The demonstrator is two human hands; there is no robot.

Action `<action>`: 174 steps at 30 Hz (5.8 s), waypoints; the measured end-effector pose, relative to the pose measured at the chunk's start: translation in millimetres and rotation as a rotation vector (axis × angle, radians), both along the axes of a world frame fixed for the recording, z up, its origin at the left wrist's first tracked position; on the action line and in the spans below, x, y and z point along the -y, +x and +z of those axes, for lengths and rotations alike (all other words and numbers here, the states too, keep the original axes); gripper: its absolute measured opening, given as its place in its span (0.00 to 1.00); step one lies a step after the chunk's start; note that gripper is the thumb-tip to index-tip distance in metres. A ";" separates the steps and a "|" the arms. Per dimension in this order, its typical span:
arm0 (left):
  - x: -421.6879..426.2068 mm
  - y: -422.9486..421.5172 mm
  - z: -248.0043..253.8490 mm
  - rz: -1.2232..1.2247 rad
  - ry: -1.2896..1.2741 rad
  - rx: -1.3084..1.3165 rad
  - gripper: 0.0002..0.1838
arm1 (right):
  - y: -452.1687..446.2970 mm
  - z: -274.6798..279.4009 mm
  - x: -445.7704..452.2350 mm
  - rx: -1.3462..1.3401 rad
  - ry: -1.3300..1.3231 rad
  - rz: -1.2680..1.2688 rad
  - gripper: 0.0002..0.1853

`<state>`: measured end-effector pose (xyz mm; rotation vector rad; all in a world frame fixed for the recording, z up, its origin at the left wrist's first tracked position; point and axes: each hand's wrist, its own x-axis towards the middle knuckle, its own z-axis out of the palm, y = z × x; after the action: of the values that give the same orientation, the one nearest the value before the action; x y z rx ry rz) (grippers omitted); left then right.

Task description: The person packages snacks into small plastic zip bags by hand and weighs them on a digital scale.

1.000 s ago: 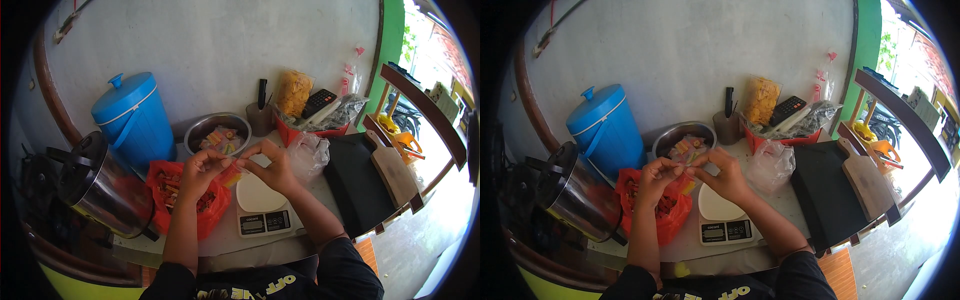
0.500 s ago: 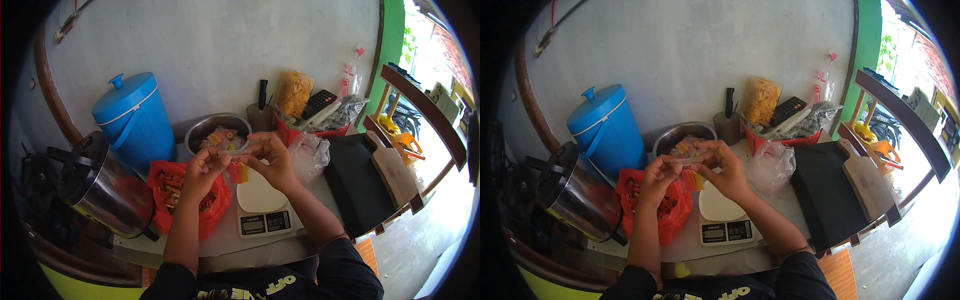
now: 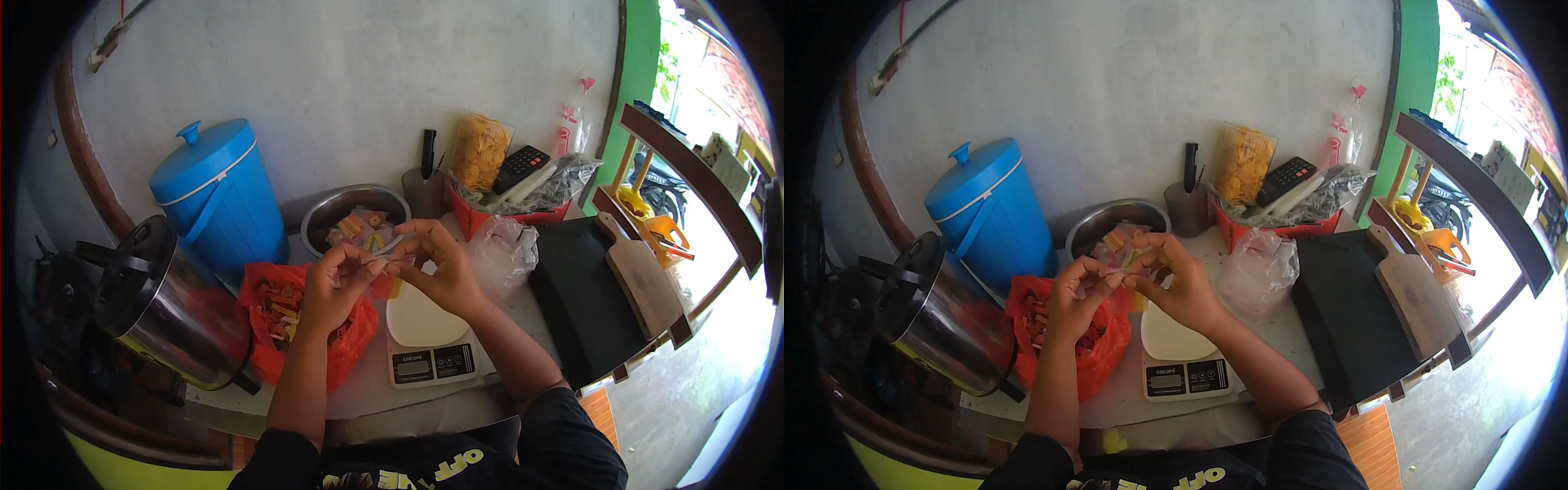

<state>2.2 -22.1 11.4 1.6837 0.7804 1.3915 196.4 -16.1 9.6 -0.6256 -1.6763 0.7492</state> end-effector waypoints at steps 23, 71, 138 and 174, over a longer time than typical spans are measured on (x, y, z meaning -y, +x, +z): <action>-0.8 0.3 -5.4 0.056 0.145 -0.170 0.04 | 1.4 -3.2 -1.9 0.120 0.160 -0.057 0.28; 10.3 -97.5 37.6 0.158 0.115 0.097 0.19 | 34.0 -19.7 -43.0 0.258 0.007 -0.395 0.19; 10.0 -14.9 11.3 0.028 0.116 -0.319 0.10 | 33.9 27.1 15.0 0.277 -0.164 0.032 0.24; 14.8 -134.4 36.8 0.551 0.153 0.078 0.14 | -158.9 -87.4 -33.7 1.006 0.293 0.135 0.30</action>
<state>-132.2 -36.9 48.2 1.5780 1.1755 1.9191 37.5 17.7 -77.9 -0.7345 -2.7056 0.2401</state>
